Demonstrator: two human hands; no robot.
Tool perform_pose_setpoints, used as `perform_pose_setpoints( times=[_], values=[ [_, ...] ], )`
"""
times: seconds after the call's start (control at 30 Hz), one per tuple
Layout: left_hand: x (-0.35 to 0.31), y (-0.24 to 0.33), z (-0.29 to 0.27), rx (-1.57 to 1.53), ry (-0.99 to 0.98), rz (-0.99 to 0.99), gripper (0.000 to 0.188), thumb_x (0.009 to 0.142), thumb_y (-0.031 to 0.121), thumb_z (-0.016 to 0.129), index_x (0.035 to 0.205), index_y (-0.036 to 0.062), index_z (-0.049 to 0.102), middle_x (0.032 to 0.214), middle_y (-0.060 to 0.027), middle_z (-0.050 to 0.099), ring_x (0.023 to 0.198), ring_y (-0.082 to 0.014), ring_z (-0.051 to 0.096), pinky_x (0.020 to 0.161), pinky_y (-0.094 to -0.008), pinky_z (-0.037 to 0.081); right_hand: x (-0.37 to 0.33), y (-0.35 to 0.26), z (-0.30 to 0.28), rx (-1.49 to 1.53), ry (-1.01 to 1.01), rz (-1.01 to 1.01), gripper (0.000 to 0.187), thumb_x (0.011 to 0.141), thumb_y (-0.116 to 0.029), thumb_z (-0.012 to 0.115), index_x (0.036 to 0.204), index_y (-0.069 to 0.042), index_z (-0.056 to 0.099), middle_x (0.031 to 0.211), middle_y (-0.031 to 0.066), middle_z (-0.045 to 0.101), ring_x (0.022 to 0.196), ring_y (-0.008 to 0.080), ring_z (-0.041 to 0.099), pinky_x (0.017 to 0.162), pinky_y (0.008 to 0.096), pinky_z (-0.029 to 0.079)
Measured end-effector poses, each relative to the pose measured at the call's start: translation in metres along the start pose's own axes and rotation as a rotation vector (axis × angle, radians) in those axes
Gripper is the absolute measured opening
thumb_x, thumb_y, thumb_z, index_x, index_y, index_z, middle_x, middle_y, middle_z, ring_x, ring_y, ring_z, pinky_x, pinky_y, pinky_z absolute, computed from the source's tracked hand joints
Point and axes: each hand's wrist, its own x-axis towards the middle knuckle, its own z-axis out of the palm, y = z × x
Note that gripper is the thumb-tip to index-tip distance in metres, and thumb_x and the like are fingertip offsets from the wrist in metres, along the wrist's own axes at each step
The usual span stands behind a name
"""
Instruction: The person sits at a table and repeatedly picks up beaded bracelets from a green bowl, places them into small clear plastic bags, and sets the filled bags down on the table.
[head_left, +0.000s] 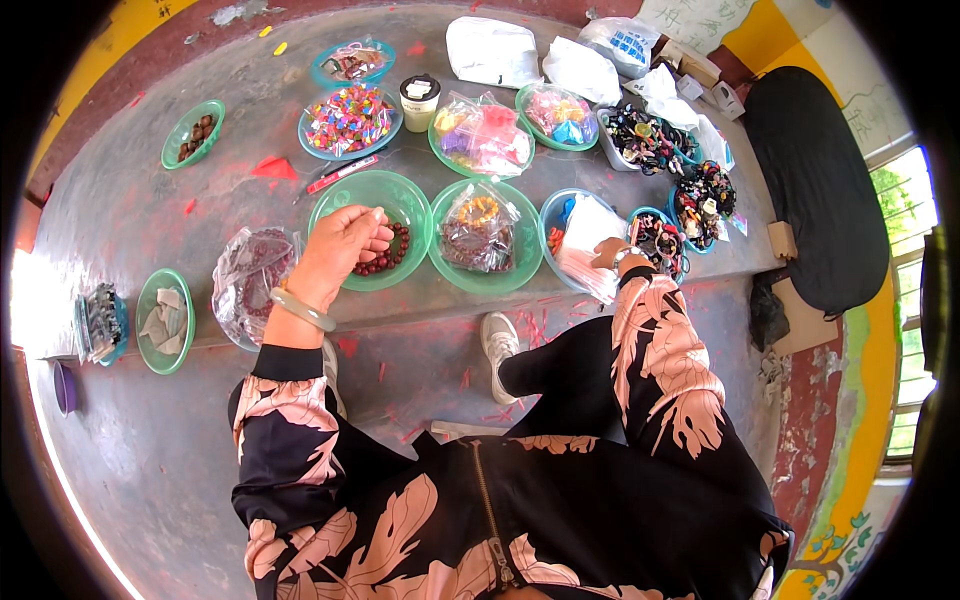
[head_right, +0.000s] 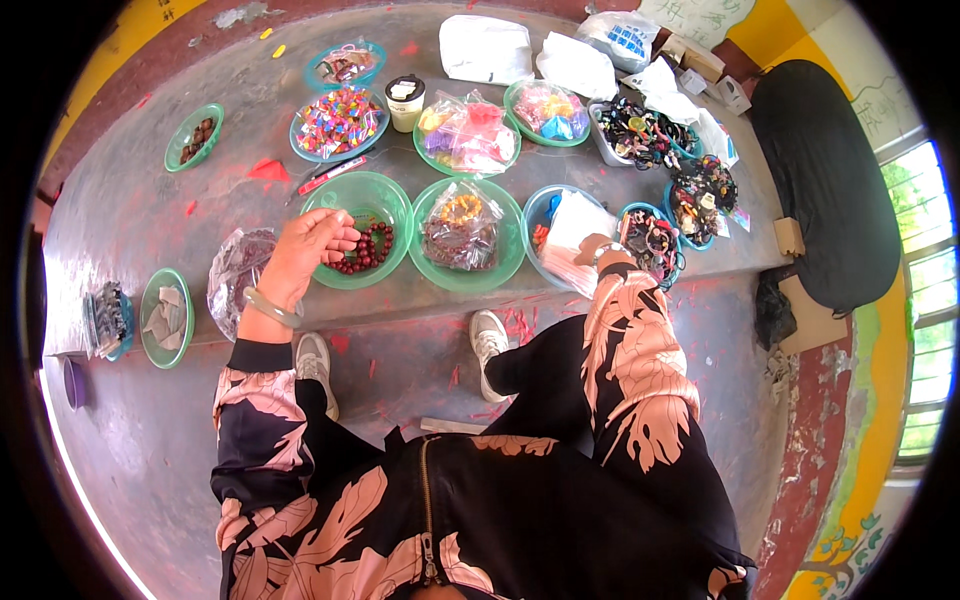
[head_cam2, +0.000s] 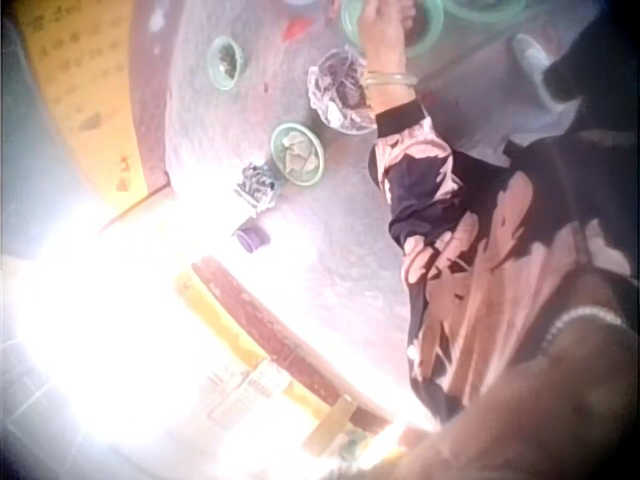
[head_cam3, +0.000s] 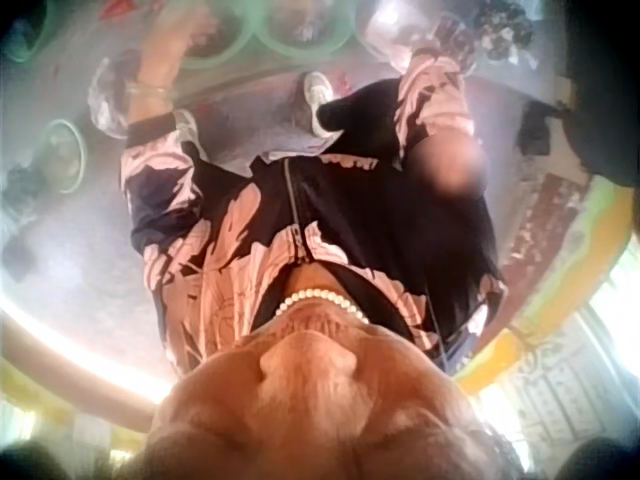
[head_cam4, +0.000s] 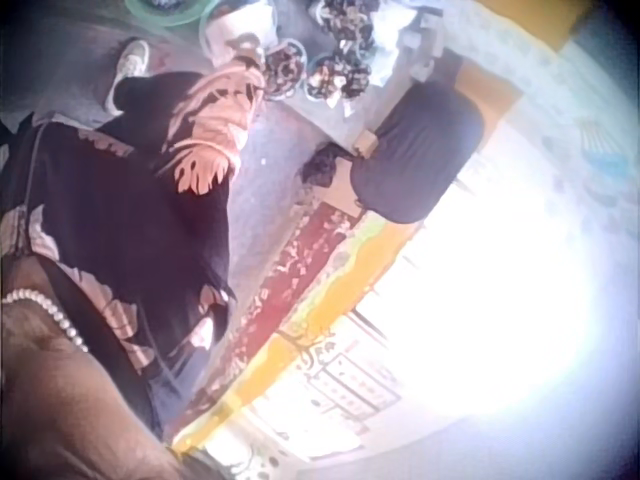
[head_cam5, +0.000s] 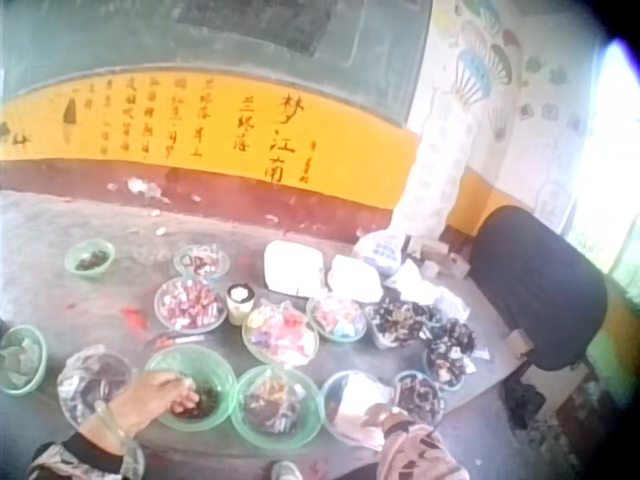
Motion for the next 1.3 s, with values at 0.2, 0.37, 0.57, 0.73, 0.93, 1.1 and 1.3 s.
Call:
perform_pose_setpoints(
  times=[0.2,0.37,0.57,0.73,0.93,1.1,1.3],
  values=[
    [0.000,-0.002,-0.001,0.014,-0.006,0.019,0.029,0.090,0.029,0.051,0.098,0.0014,0.058,0.088,-0.0062,0.063,0.076,-0.0110,0.058,0.067,-0.0228,0.046,0.027,-0.003,0.015,-0.120,0.129,-0.005,0.031,0.076,-0.028,0.053,0.087,-0.004,0.068,0.094,0.0175,0.064,0.088,0.0309,0.062,0.080,0.0370,0.047],
    [0.003,-0.003,0.000,0.000,-0.005,0.023,0.029,0.091,0.028,0.050,0.099,0.0011,0.058,0.088,-0.0064,0.063,0.077,-0.0111,0.058,0.067,-0.0229,0.046,0.049,-0.001,0.021,-0.163,0.165,0.044,0.030,0.078,-0.024,0.051,0.087,-0.002,0.068,0.094,0.0180,0.064,0.088,0.0318,0.061,0.080,0.0373,0.047],
    [0.001,-0.003,0.000,0.003,0.003,0.021,0.029,0.091,0.027,0.051,0.099,0.0007,0.058,0.088,-0.0071,0.063,0.077,-0.0114,0.058,0.067,-0.0232,0.046,0.039,-0.016,-0.004,-0.217,0.083,-0.024,0.031,0.079,-0.024,0.051,0.092,-0.001,0.067,0.098,0.0186,0.063,0.093,0.0331,0.060,0.083,0.0377,0.046],
    [0.002,-0.003,0.001,0.013,-0.001,0.022,0.029,0.091,0.027,0.050,0.099,0.0007,0.058,0.089,-0.0074,0.064,0.077,-0.0118,0.059,0.067,-0.0235,0.045,0.035,-0.007,-0.004,-0.135,0.135,0.083,0.033,0.080,-0.024,0.050,0.096,0.000,0.066,0.101,0.0191,0.063,0.097,0.0342,0.059,0.086,0.0381,0.045],
    [0.004,-0.006,0.001,0.021,-0.010,0.023,0.028,0.091,0.027,0.050,0.099,0.0013,0.058,0.089,-0.0072,0.064,0.077,-0.0118,0.059,0.067,-0.0236,0.045,0.015,0.002,-0.018,0.160,0.532,0.394,0.025,0.083,-0.013,0.045,0.087,0.001,0.064,0.093,0.0205,0.064,0.092,0.0345,0.061,0.080,0.0392,0.048],
    [0.005,-0.007,0.004,0.017,0.000,0.010,0.027,0.091,0.026,0.051,0.098,0.0016,0.059,0.089,-0.0073,0.064,0.077,-0.0118,0.059,0.067,-0.0238,0.046,-0.032,-0.027,-0.080,0.427,0.802,0.362,0.022,0.077,-0.025,0.057,0.082,-0.005,0.063,0.086,0.0176,0.065,0.081,0.0308,0.063,0.070,0.0375,0.050],
    [0.008,-0.012,0.013,-0.025,-0.016,0.024,0.027,0.091,0.025,0.051,0.100,0.0007,0.058,0.088,-0.0074,0.064,0.077,-0.0116,0.059,0.066,-0.0232,0.046,-0.081,-0.150,-0.137,1.129,0.815,-0.162,0.022,0.076,-0.023,0.063,0.085,-0.003,0.064,0.069,0.0113,0.064,0.060,0.0208,0.062,0.058,0.0319,0.049]
  ],
)
